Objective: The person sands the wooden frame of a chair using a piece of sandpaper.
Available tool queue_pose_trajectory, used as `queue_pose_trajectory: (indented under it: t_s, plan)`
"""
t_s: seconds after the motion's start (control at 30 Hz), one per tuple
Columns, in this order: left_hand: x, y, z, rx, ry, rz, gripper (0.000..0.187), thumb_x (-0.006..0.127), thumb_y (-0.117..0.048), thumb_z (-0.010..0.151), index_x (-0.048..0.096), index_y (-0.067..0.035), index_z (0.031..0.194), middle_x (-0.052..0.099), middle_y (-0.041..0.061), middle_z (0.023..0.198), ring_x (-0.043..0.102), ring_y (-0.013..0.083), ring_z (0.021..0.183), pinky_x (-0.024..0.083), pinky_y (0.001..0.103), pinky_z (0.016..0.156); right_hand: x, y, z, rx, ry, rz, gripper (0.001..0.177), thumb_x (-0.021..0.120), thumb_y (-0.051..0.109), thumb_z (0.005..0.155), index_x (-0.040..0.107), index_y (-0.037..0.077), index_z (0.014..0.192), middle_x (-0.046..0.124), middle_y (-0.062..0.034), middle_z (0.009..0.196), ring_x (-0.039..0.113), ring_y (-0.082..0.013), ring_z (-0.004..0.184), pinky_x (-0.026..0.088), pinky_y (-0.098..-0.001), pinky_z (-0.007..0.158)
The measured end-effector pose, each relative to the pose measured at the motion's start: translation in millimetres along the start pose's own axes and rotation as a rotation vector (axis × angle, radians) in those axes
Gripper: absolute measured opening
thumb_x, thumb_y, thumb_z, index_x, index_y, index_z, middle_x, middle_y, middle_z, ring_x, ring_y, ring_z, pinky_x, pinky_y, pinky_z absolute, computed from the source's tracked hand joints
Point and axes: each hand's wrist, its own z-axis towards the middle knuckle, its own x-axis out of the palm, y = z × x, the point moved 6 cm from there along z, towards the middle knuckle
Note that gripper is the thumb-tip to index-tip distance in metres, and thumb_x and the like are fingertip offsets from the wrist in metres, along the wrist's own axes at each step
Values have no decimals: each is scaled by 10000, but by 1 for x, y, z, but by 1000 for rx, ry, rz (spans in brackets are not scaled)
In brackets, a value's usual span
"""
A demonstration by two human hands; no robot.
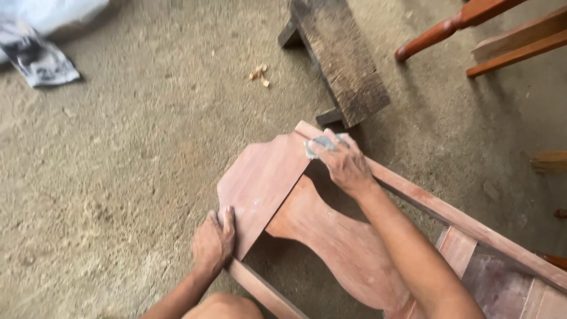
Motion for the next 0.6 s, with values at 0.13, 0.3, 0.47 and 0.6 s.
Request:
queue_pose_trajectory:
  t_s: [0.13,0.3,0.47,0.6]
  plan:
    - [0,-3,-3,-77,71,18,643,387,-620,1000,607,-17,1046,720,318,956,704,466,952,508,567,905,35,2,29,43,-12,-82,456,491,-40,990,671,179,1348,708,-122,1323,594,-302,1331,399,-554,1164]
    - [-3,-6,-6,-138,116,12,637,366,-620,993,599,-31,1061,737,303,966,722,464,961,521,573,907,45,10,49,-23,-36,-11,409,521,19,982,680,132,1341,708,-140,1315,585,-344,1346,434,-539,1096]
    - [3,2,-3,-52,21,21,641,400,-624,993,625,-26,1046,710,333,984,674,502,984,504,580,907,12,-3,-1,27,-7,-29,408,537,7,984,689,186,1318,703,-139,1307,579,-325,1335,394,-584,1135]
    - [6,0,0,-76,67,34,649,375,-618,1003,625,-20,1030,730,324,938,716,470,923,524,564,897,24,7,27,80,-86,1,538,505,-85,898,708,178,1321,674,-245,1323,585,-349,1332,369,-592,1132]
